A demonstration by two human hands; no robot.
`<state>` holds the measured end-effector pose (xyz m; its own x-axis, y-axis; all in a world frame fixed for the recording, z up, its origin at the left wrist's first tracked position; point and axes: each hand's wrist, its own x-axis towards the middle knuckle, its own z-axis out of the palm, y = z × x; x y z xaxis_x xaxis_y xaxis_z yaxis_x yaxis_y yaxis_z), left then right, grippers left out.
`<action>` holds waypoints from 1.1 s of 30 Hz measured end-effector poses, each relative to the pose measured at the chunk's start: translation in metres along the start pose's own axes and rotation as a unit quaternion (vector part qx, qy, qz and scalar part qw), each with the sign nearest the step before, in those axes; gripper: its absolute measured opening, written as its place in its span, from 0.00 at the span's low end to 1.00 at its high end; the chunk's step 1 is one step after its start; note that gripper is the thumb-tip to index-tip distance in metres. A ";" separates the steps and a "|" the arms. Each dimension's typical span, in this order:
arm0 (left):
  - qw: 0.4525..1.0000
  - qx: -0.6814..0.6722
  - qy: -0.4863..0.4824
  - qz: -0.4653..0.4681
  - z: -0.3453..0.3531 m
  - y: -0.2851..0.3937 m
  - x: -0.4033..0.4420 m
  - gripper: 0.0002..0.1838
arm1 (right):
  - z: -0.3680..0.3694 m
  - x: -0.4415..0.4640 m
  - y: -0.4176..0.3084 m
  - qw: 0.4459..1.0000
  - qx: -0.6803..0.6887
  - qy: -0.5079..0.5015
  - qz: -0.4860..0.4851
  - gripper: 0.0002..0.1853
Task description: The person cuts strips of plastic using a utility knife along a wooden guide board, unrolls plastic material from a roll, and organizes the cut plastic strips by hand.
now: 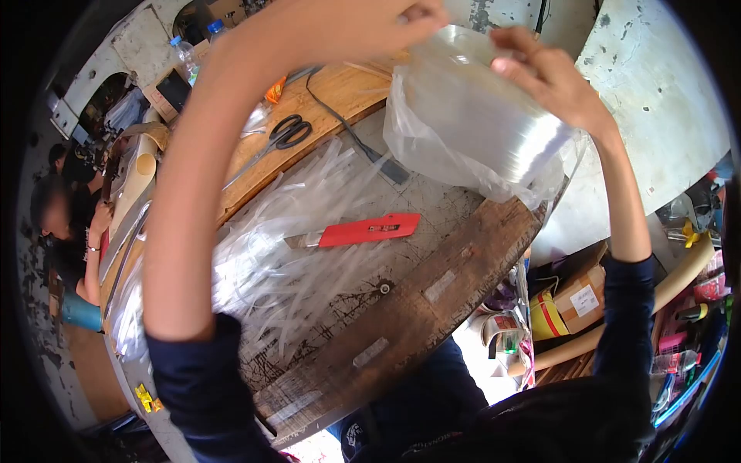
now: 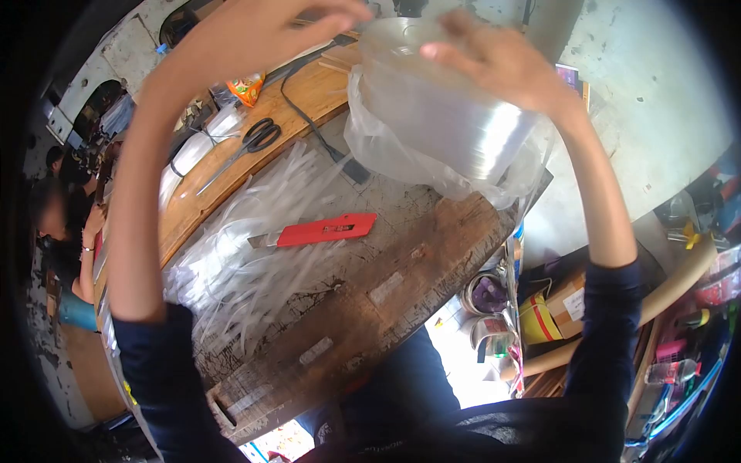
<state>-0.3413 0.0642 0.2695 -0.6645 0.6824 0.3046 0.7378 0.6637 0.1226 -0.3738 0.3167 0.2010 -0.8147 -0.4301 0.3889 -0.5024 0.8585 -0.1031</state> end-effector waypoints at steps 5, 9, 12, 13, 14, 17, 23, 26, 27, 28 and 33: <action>0.957 0.286 0.009 -0.050 -0.007 0.033 -0.144 0.15 | -0.023 -0.055 0.032 0.933 0.170 0.311 0.062 0.22; 0.929 0.299 -0.051 -0.213 -0.013 0.062 -0.246 0.15 | -0.009 -0.089 0.031 0.932 0.284 0.148 0.168 0.19; 0.911 0.284 -0.095 -0.283 -0.006 0.078 -0.295 0.15 | -0.001 -0.099 0.044 0.904 0.380 0.038 0.192 0.15; 0.912 0.283 -0.097 -0.281 -0.004 0.087 -0.305 0.15 | 0.000 -0.103 0.051 0.904 0.380 0.038 0.194 0.15; 0.911 0.255 -0.109 -0.304 -0.003 0.096 -0.315 0.15 | 0.000 -0.105 0.059 0.889 0.406 0.047 0.207 0.14; 0.909 0.219 -0.114 -0.335 0.003 0.117 -0.330 0.15 | 0.000 -0.102 0.083 0.873 0.419 0.098 0.230 0.11; 0.924 0.205 -0.116 -0.300 0.004 0.129 -0.334 0.15 | 0.002 -0.086 0.121 0.859 0.401 0.185 0.258 0.10; 0.927 0.199 -0.110 -0.297 0.007 0.129 -0.335 0.14 | 0.022 -0.067 0.167 0.870 0.353 0.210 0.272 0.10; 0.929 0.198 -0.105 -0.295 0.007 0.127 -0.337 0.14 | 0.032 -0.059 0.187 0.865 0.358 0.227 0.268 0.10; 0.930 0.199 -0.098 -0.295 0.007 0.127 -0.338 0.13 | 0.036 -0.047 0.200 0.860 0.364 0.245 0.262 0.11; 0.917 0.210 -0.070 -0.331 0.013 0.132 -0.342 0.13 | 0.017 0.030 0.212 0.909 0.139 0.252 0.301 0.08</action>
<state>-0.0185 -0.0775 0.1691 -0.9808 0.1006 0.1670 0.0761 0.9862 -0.1471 -0.5095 0.4814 0.1752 -0.7656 0.3373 0.5477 -0.1198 0.7618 -0.6366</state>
